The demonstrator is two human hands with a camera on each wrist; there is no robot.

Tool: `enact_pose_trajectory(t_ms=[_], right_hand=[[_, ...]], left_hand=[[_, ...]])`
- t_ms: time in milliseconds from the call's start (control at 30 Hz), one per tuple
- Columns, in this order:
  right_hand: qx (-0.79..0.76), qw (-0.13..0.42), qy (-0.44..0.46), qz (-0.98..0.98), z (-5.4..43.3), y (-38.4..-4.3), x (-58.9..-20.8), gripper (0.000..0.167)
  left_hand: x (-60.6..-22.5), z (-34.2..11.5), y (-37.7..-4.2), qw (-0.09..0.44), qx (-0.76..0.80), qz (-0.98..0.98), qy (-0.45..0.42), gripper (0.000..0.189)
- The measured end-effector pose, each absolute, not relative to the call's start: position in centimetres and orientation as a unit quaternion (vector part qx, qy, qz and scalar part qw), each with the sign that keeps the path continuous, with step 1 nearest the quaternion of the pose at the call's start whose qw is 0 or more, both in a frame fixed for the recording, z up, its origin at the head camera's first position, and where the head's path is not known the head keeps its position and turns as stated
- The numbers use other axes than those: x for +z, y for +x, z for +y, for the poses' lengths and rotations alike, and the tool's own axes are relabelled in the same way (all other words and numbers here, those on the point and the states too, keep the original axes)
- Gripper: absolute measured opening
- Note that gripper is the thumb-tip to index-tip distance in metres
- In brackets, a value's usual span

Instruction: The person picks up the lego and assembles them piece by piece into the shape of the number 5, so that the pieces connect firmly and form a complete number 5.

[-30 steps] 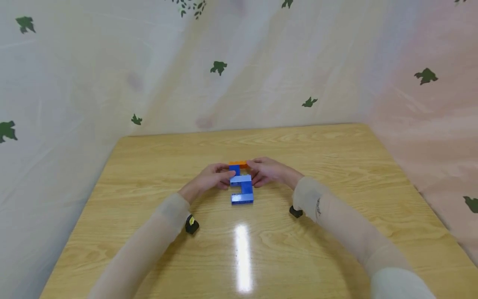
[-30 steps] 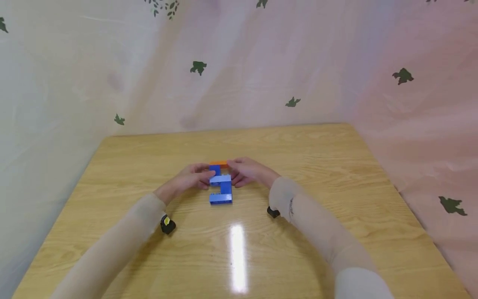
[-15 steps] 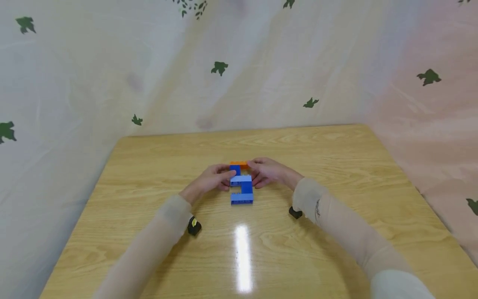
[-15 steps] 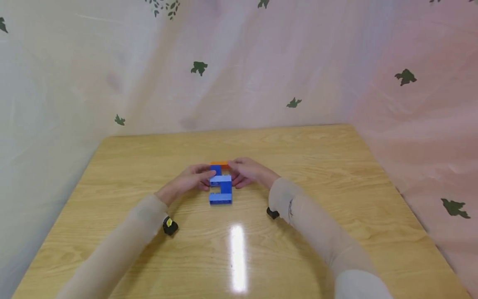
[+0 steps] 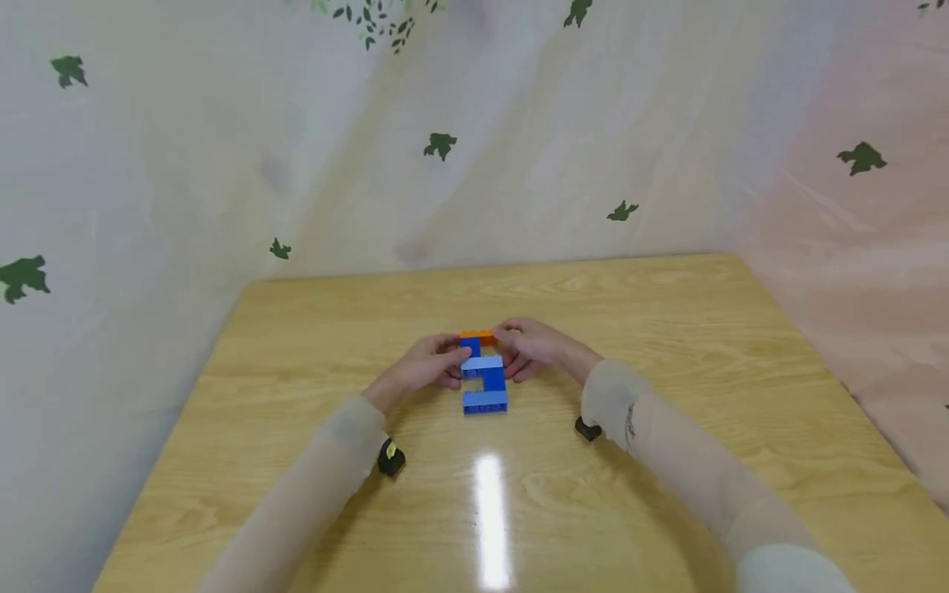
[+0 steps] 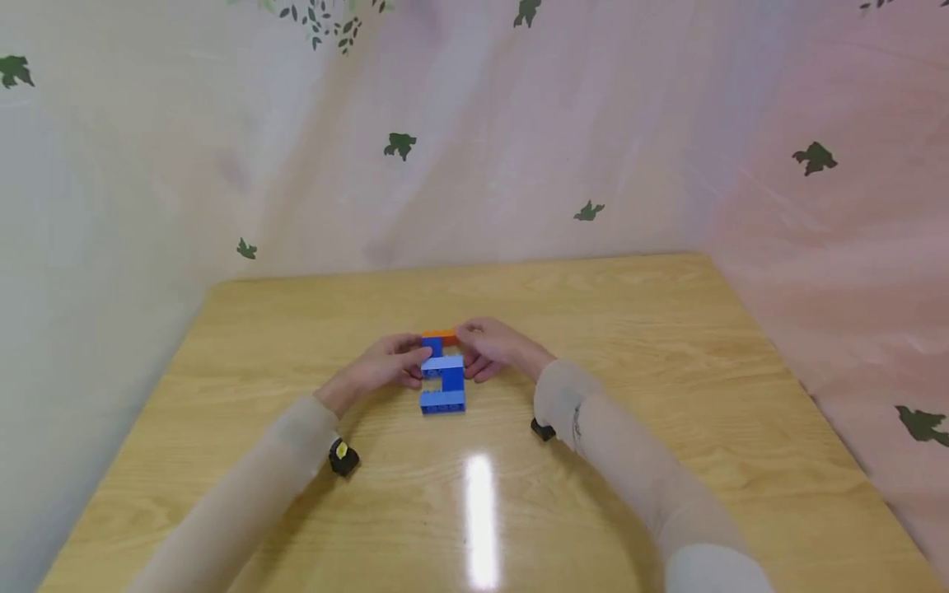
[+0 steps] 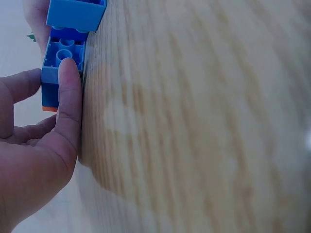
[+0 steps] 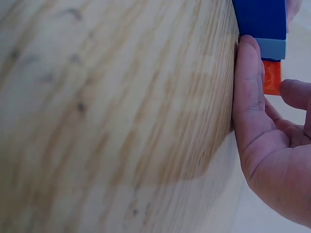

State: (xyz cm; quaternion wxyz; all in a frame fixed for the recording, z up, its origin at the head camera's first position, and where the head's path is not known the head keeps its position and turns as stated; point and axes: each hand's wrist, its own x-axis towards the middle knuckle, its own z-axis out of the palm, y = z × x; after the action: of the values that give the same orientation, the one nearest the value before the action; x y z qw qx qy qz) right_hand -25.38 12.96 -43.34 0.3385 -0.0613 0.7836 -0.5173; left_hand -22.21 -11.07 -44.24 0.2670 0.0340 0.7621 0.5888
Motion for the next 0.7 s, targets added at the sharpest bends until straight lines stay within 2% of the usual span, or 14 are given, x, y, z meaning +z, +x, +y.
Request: enact_pose_trajectory(t_ms=[700], right_hand=[[-0.521, 0.327, -0.063, 0.786, 13.07, -24.81, -43.32, 0.045]], left_hand=[[-44.61, -10.80, -22.06, 0.261, 0.587, 0.766, 0.026, 0.058]])
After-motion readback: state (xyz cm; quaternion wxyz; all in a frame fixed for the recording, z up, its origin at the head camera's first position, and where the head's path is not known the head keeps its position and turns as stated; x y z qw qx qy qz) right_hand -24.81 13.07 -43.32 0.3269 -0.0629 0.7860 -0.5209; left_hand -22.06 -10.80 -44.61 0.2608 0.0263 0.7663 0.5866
